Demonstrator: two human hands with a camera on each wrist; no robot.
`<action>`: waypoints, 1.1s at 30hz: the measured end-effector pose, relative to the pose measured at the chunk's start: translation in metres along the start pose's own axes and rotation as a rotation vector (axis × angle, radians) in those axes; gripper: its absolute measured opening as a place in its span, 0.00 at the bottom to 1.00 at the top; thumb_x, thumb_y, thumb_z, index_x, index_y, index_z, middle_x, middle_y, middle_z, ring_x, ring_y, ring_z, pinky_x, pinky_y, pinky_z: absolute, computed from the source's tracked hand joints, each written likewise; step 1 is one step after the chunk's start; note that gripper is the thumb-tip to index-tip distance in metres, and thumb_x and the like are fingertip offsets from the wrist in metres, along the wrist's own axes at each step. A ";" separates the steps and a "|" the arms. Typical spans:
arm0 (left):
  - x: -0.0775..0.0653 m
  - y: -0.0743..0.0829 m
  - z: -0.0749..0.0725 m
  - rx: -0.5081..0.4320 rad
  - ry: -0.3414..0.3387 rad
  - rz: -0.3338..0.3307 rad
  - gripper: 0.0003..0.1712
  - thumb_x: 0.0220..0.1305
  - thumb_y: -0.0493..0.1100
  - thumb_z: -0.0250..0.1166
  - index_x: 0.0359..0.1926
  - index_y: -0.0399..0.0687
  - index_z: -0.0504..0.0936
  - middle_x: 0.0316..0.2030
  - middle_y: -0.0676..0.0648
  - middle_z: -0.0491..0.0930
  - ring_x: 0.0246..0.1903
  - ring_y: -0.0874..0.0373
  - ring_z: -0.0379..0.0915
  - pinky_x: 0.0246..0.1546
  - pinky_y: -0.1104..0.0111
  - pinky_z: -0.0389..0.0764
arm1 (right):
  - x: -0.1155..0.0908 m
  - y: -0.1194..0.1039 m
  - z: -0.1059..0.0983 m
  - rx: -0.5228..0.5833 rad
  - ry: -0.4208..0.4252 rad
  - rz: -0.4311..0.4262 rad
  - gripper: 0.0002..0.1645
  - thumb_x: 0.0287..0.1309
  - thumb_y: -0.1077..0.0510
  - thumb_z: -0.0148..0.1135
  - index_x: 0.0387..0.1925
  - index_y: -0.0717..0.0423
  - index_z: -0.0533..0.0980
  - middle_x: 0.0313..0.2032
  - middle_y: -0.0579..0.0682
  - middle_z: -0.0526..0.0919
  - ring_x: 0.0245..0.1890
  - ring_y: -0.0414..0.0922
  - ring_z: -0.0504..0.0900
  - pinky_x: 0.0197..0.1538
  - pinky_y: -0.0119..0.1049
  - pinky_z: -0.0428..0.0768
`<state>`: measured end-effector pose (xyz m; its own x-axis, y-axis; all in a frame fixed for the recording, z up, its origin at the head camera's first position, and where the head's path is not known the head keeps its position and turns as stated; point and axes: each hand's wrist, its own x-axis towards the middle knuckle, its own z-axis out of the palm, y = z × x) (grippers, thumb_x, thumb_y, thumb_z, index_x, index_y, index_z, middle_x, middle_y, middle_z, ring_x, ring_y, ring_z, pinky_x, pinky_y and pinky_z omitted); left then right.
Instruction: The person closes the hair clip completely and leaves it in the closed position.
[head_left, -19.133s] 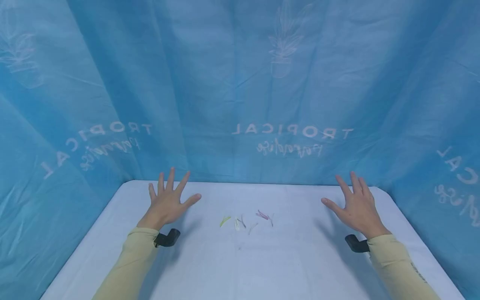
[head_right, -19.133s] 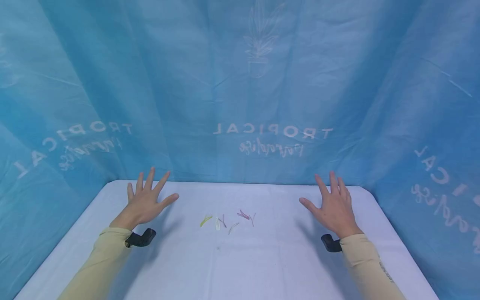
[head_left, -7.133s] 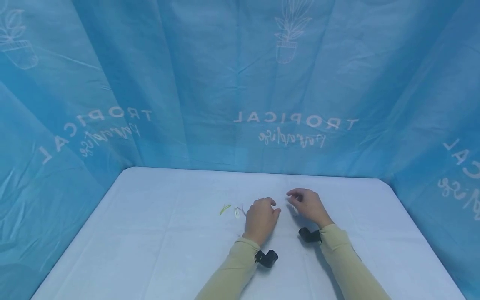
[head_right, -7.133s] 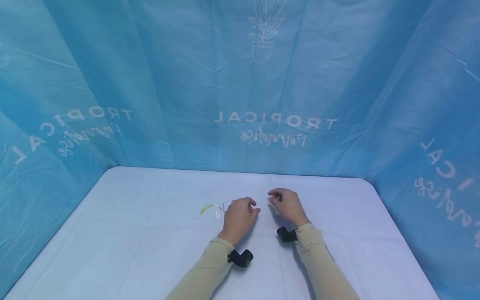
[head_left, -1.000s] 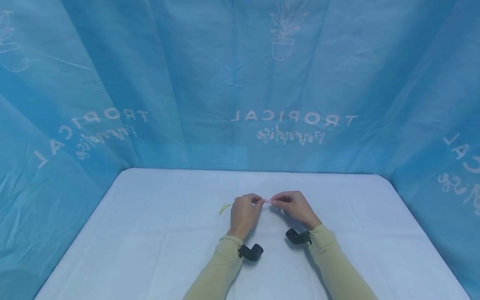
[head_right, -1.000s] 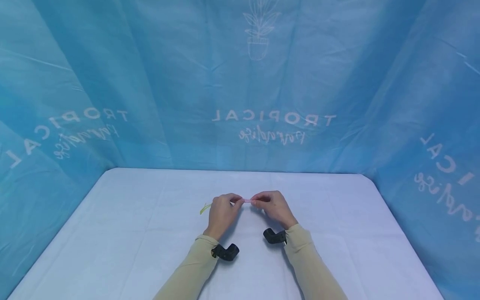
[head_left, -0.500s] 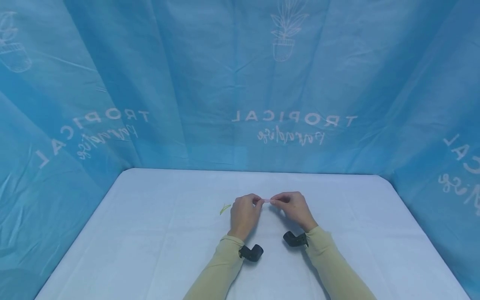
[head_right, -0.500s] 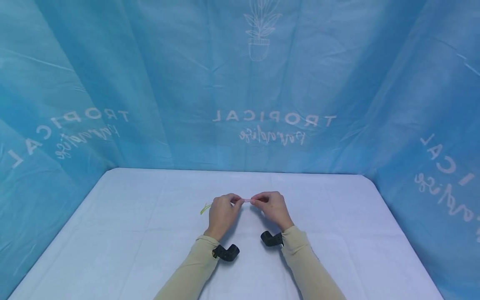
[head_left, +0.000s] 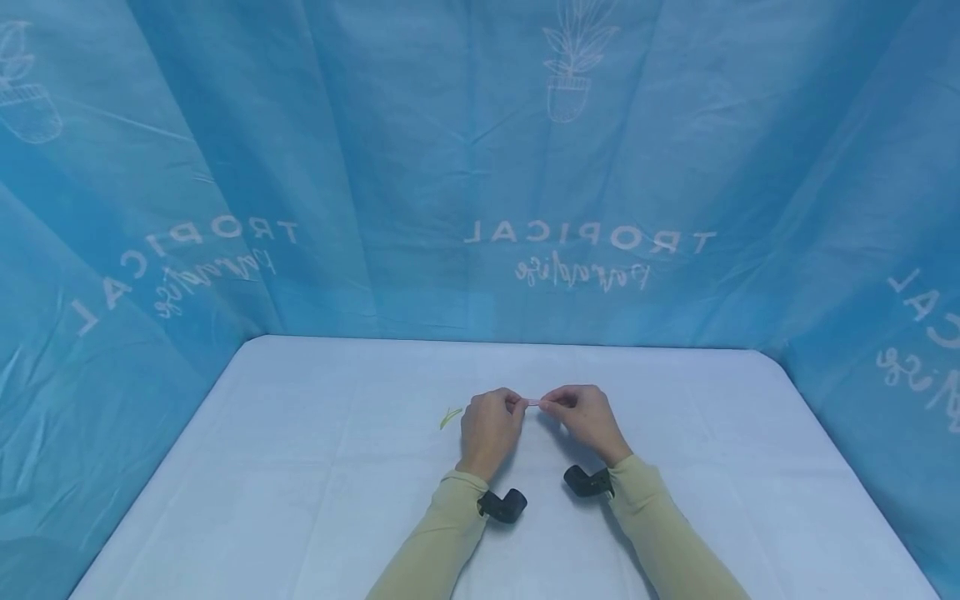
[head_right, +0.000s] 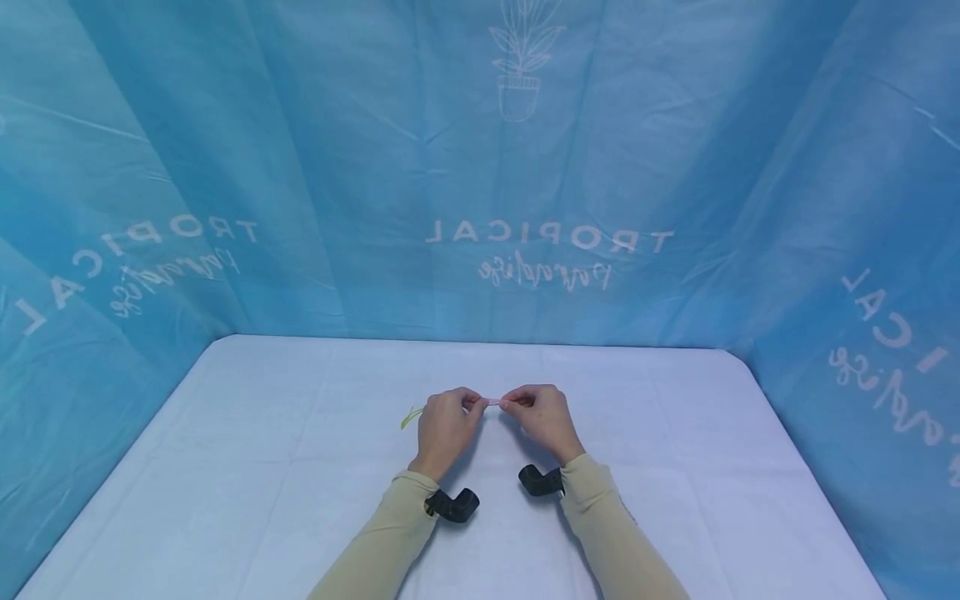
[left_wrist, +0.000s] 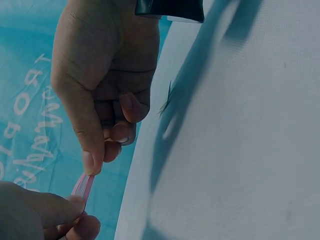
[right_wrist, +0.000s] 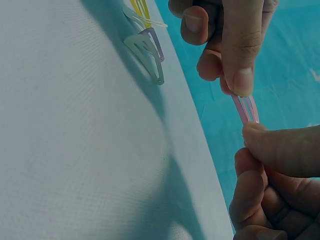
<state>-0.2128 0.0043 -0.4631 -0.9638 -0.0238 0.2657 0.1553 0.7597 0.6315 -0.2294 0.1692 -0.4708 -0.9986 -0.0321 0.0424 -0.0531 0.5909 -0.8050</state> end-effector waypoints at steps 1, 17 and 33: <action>0.000 0.000 0.000 -0.001 0.002 0.002 0.07 0.64 0.45 0.71 0.35 0.46 0.89 0.24 0.54 0.84 0.23 0.65 0.76 0.27 0.70 0.75 | 0.000 0.000 0.000 0.000 0.001 0.000 0.09 0.61 0.55 0.70 0.37 0.57 0.86 0.35 0.49 0.87 0.31 0.43 0.81 0.33 0.37 0.77; -0.001 0.002 0.000 0.040 0.027 0.025 0.07 0.64 0.46 0.71 0.34 0.47 0.88 0.24 0.54 0.83 0.23 0.64 0.76 0.26 0.70 0.75 | -0.002 -0.004 0.000 0.003 0.018 -0.018 0.08 0.60 0.56 0.69 0.35 0.58 0.86 0.33 0.50 0.87 0.28 0.43 0.80 0.31 0.37 0.76; -0.002 0.004 0.000 0.038 0.040 0.029 0.07 0.63 0.45 0.71 0.34 0.46 0.88 0.22 0.54 0.81 0.21 0.64 0.73 0.25 0.71 0.73 | -0.004 -0.009 0.000 0.007 0.033 0.011 0.08 0.60 0.57 0.69 0.35 0.59 0.86 0.31 0.50 0.86 0.25 0.43 0.78 0.29 0.37 0.75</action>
<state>-0.2103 0.0073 -0.4615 -0.9493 -0.0269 0.3133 0.1742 0.7844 0.5952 -0.2250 0.1640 -0.4643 -0.9986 0.0010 0.0522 -0.0418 0.5856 -0.8095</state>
